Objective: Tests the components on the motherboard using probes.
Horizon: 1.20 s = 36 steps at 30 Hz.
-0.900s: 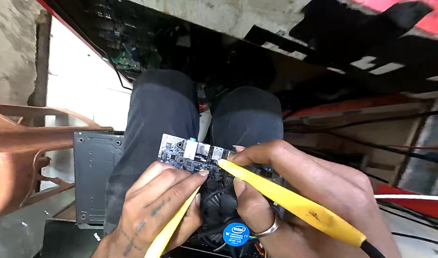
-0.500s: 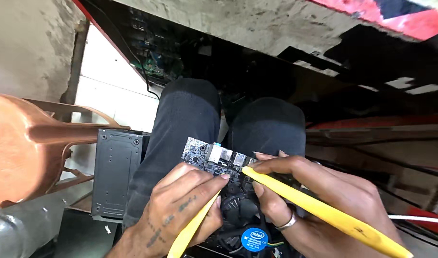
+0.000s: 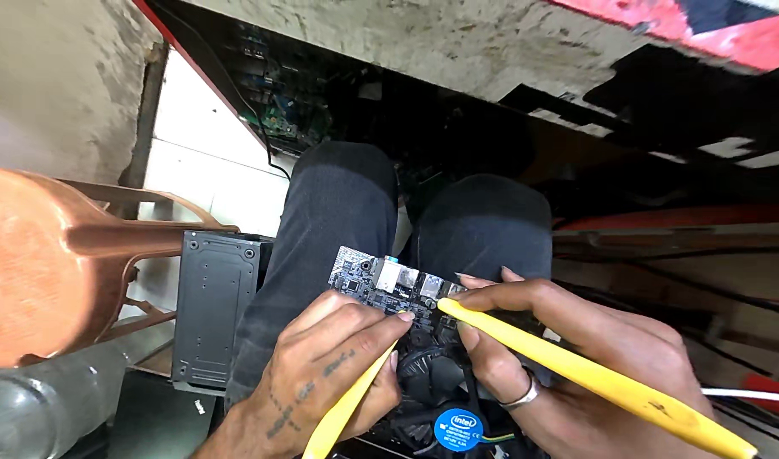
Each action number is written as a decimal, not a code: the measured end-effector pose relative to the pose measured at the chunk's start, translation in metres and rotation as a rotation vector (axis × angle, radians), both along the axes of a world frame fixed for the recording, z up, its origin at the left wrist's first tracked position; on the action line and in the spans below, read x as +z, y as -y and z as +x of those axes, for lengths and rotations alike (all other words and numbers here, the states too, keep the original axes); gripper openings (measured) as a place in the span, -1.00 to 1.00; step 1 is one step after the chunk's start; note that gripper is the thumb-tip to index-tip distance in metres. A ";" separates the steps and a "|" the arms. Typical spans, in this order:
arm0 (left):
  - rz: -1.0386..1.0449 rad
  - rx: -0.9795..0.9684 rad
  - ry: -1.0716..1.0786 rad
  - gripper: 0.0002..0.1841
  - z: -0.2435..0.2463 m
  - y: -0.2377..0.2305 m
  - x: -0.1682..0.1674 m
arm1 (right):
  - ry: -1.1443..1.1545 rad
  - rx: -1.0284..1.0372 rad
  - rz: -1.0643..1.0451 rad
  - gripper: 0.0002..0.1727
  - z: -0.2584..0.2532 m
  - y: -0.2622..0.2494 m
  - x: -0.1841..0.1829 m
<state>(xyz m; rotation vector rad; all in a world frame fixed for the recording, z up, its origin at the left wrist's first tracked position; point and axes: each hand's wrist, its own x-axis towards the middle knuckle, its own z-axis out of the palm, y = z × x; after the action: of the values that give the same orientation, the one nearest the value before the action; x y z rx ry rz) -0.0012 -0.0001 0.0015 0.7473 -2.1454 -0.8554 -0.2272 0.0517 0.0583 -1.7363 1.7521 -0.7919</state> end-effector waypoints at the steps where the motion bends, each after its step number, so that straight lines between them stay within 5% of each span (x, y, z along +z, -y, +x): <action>1: 0.000 -0.002 0.001 -0.75 0.000 0.000 0.000 | 0.005 0.001 -0.007 -0.73 0.000 0.000 -0.001; 36: -0.009 -0.011 0.000 -0.75 0.001 0.001 -0.001 | 0.005 -0.033 -0.018 -0.75 0.004 -0.002 -0.002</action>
<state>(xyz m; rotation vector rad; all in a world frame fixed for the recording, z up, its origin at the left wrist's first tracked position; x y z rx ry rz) -0.0002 -0.0009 0.0009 0.7313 -2.1538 -0.8515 -0.2234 0.0537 0.0567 -1.7192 1.7802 -0.8277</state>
